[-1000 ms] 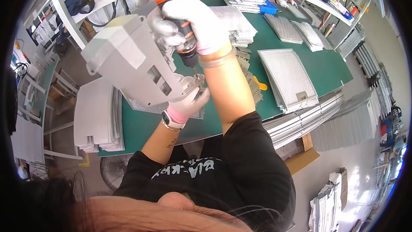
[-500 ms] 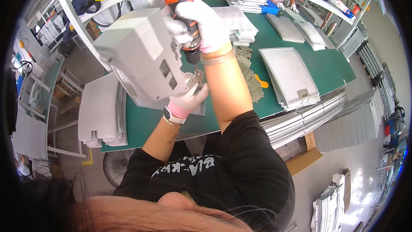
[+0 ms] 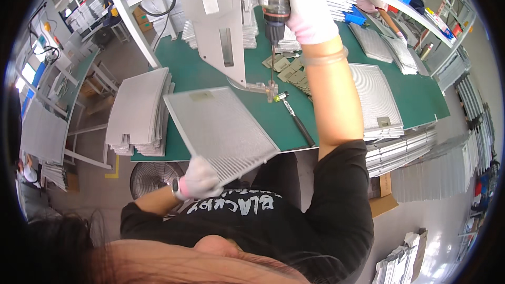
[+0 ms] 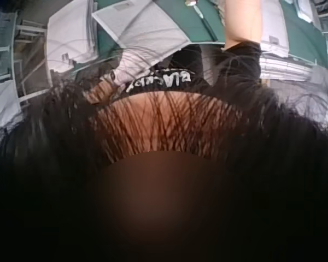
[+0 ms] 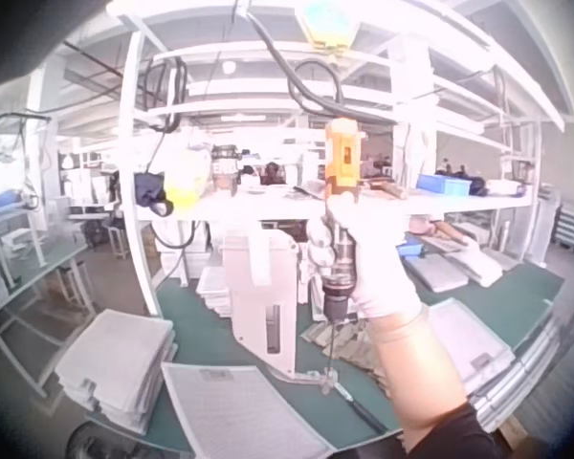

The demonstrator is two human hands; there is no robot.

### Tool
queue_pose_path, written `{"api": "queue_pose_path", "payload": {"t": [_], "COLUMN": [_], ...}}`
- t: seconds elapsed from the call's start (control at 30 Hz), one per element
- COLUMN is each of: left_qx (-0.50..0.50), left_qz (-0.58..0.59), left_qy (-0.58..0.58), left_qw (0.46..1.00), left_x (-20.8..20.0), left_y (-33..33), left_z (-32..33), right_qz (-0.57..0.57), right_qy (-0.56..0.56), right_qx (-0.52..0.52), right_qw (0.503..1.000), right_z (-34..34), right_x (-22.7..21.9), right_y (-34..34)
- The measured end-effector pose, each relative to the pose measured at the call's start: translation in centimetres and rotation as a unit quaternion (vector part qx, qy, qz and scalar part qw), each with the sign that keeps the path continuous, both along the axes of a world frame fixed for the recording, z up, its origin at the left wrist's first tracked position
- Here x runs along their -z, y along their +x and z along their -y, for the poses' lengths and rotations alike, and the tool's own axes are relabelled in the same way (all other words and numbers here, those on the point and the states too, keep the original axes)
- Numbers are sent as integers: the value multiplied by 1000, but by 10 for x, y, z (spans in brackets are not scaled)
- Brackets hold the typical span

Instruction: Assemble metal frames onto mesh panels using a mallet and an electric screwdriver.

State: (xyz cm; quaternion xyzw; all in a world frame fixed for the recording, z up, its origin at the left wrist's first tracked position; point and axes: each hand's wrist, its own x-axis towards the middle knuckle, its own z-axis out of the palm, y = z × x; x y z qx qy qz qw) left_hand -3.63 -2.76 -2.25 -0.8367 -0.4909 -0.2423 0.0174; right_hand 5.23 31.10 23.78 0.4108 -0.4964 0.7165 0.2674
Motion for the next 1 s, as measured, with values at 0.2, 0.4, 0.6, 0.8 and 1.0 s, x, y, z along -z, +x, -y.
{"api": "queue_pose_path", "payload": {"t": [0.2, 0.4, 0.6, 0.8, 1.0], "left_qx": [-6, -399, -296, -248, -253], "left_qz": [-1, -4, 64, 68, 12], "left_qy": [-158, 224, -41, 60, -69], "left_qw": [987, 889, 952, 965, 965], "left_x": [201, 2, -1, -18, -21], "left_y": [-33, -39, 28, 33, 34], "left_z": [88, -58, -67, -54, -42], "right_qz": [174, 183, 208, 196, 222], "right_qy": [-37, -71, -123, -108, -111], "right_qx": [269, 285, 228, 229, 239], "right_qw": [946, 938, 943, 947, 939], "right_z": [35, 48, 81, 89, 87], "right_x": [24, 40, 68, 88, 89], "right_y": [12, 15, 24, 24, 24]}}
